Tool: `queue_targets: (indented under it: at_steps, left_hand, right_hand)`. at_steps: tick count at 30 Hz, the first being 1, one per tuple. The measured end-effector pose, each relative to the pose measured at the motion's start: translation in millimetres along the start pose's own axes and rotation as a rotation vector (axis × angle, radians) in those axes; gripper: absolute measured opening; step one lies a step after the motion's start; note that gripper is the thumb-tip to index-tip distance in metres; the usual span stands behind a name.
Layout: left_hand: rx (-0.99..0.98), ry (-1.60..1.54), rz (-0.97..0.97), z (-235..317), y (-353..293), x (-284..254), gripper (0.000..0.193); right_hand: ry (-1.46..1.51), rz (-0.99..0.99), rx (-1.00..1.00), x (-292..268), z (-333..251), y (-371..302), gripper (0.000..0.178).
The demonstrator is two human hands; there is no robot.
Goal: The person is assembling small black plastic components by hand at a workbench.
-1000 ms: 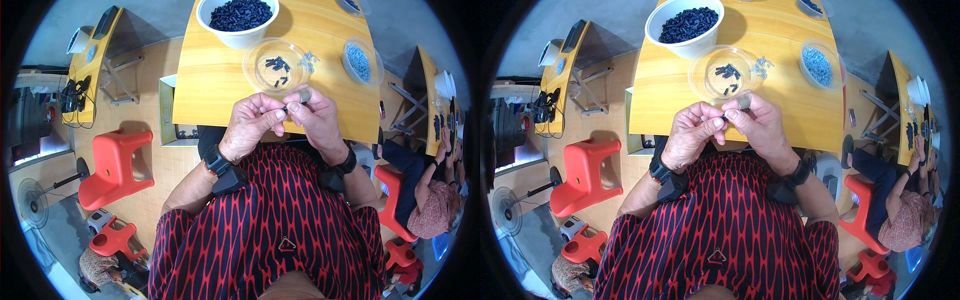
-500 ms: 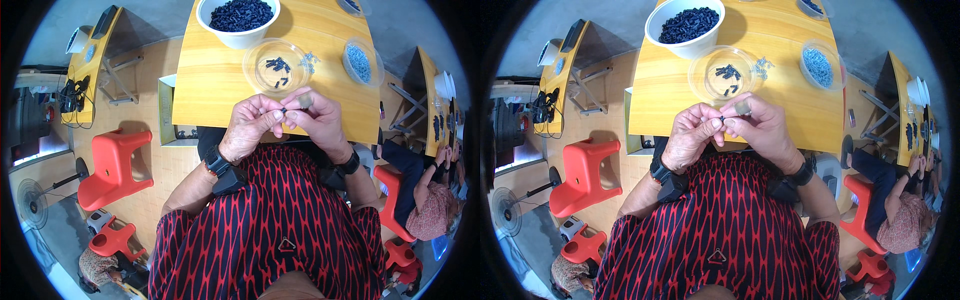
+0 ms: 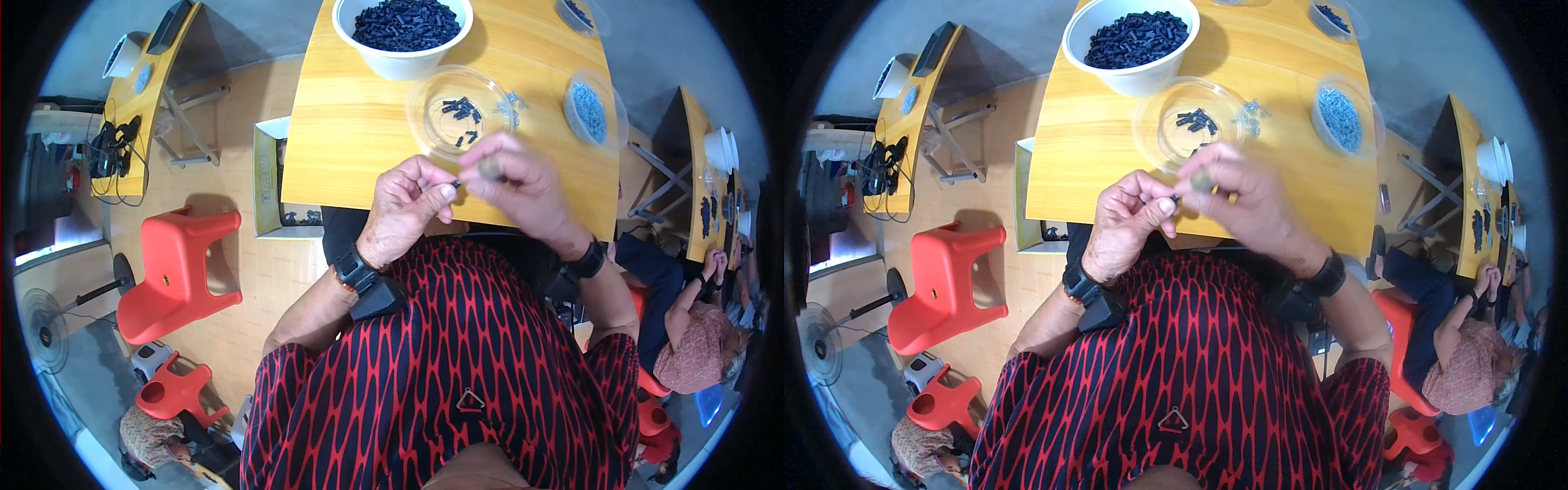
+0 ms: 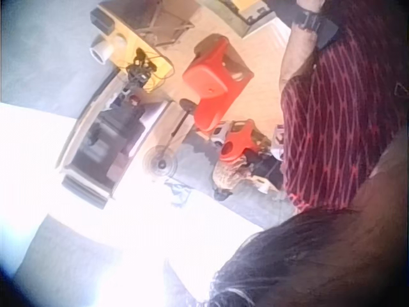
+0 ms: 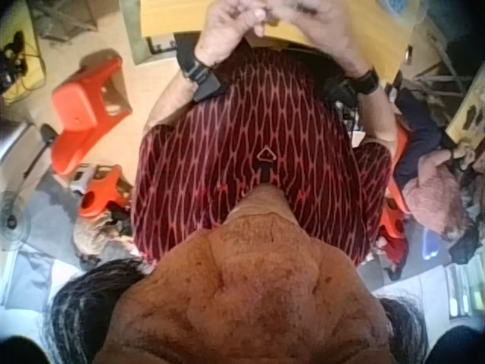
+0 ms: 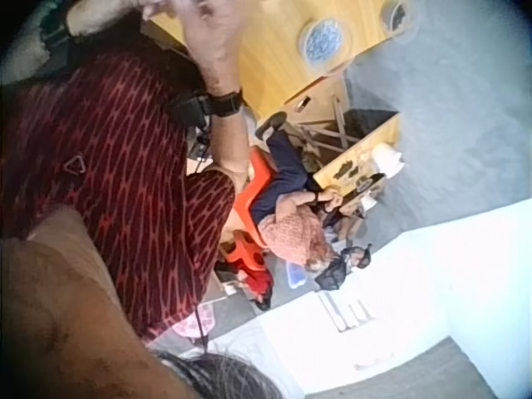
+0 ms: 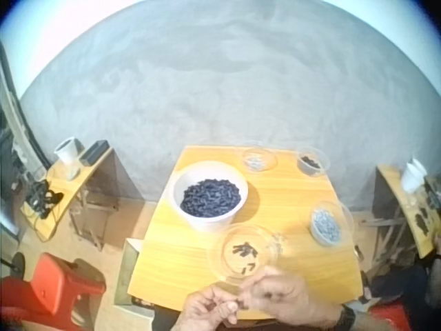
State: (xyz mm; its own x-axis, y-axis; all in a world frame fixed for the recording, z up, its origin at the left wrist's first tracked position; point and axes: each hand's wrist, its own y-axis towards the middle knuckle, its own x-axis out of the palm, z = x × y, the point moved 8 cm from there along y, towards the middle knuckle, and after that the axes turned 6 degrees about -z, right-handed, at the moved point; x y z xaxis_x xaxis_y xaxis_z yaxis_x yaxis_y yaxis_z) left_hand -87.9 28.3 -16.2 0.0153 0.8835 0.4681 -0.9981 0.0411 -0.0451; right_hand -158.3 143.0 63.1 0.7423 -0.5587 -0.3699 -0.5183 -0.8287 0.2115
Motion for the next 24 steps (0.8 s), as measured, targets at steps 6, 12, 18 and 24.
queue_targets:
  at_steps: [6, 12, 18, 24]
  left_hand:
    - [0.048, -0.116, 0.051, -2.5, -1.3, -20.3, 0.012]
    - [0.063, -0.295, 0.080, -15.4, -0.8, -26.4, 0.010]
    - [0.035, -0.385, 0.112, -17.6, -2.0, -28.3, 0.010]
    - [0.034, -0.388, 0.069, -10.4, -3.5, -22.3, 0.011]
  right_hand:
    - [-0.758, -0.246, -0.021, -13.8, 8.7, 49.7, 0.010]
    - [-0.767, -0.571, 0.004, 9.1, 41.1, 58.7, 0.008]
    - [-0.737, -0.597, 0.047, 6.9, 43.8, 65.5, 0.010]
    - [-0.229, -0.216, 0.263, -28.7, 27.7, 62.5, 0.008]
